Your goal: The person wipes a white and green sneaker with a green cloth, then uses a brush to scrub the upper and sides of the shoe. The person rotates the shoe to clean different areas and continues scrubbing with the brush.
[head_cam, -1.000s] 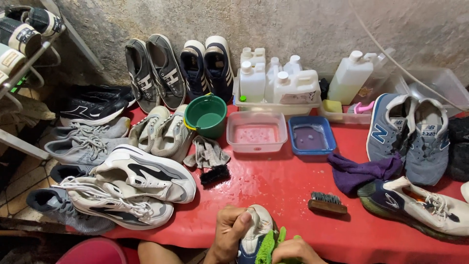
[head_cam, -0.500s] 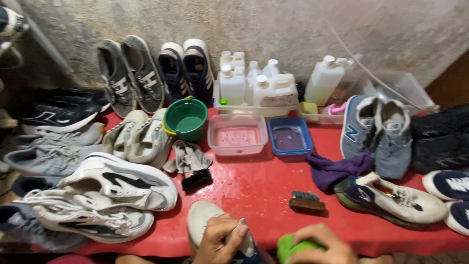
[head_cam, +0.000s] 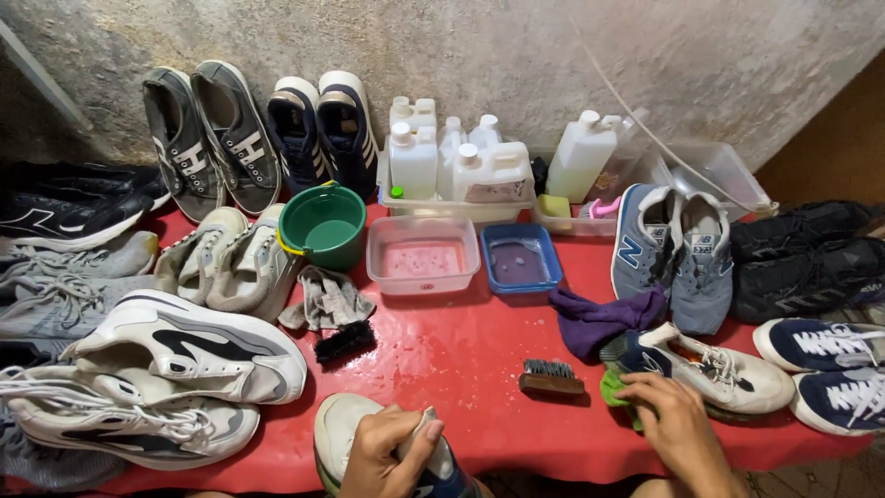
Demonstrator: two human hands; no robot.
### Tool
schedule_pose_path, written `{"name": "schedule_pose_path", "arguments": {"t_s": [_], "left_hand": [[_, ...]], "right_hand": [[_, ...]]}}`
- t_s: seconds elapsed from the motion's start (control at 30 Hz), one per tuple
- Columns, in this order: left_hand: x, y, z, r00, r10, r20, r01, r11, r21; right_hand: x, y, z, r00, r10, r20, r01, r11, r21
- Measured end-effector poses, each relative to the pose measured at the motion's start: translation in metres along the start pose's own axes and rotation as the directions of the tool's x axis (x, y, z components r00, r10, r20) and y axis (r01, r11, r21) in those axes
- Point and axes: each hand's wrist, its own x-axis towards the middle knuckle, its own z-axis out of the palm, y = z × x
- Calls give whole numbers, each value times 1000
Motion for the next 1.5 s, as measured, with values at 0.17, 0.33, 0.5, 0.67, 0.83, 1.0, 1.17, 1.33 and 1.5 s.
{"name": "schedule_pose_path", "arguments": {"t_s": [0.17, 0.33, 0.5, 0.67, 0.83, 1.0, 1.17, 1.33, 1.5], "left_hand": [[5, -2, 10, 996, -26, -80, 36, 992, 122], [17, 4, 21, 964, -265, 22, 247, 922, 299], [30, 8, 13, 869, -482, 114, 459, 870, 179], [30, -12, -15, 932, -361, -4, 360, 929, 85], [5, -43, -60, 840, -521, 153, 408, 791, 457], [-42, -82, -75, 765, -520, 381, 248, 784, 569], [-57, -78, -58, 806, -503, 312, 135, 669, 731], [-67, -78, -29, 914, -403, -39, 280, 560, 779], [-76, -88, 36, 777, -548, -311, 572, 406, 713]], "right_hand": [[-6, -126, 3, 951, -144, -274, 150, 989, 0], [-33, -167, 72, 916, -299, 268, -84, 509, 856], [-27, -207, 77, 895, 283, 344, -395, 862, 318], [-22, -186, 88, 814, 411, 412, -567, 716, 407], [-25, -132, 125, 803, 388, 453, -596, 496, 632], [-4, -162, 81, 856, 235, 460, -479, 694, 537], [23, -179, 66, 939, -217, 265, 38, 835, 549], [27, -170, 76, 956, -159, -247, 215, 952, 216], [15, -140, 75, 903, 298, -310, -376, 896, -235]]}}
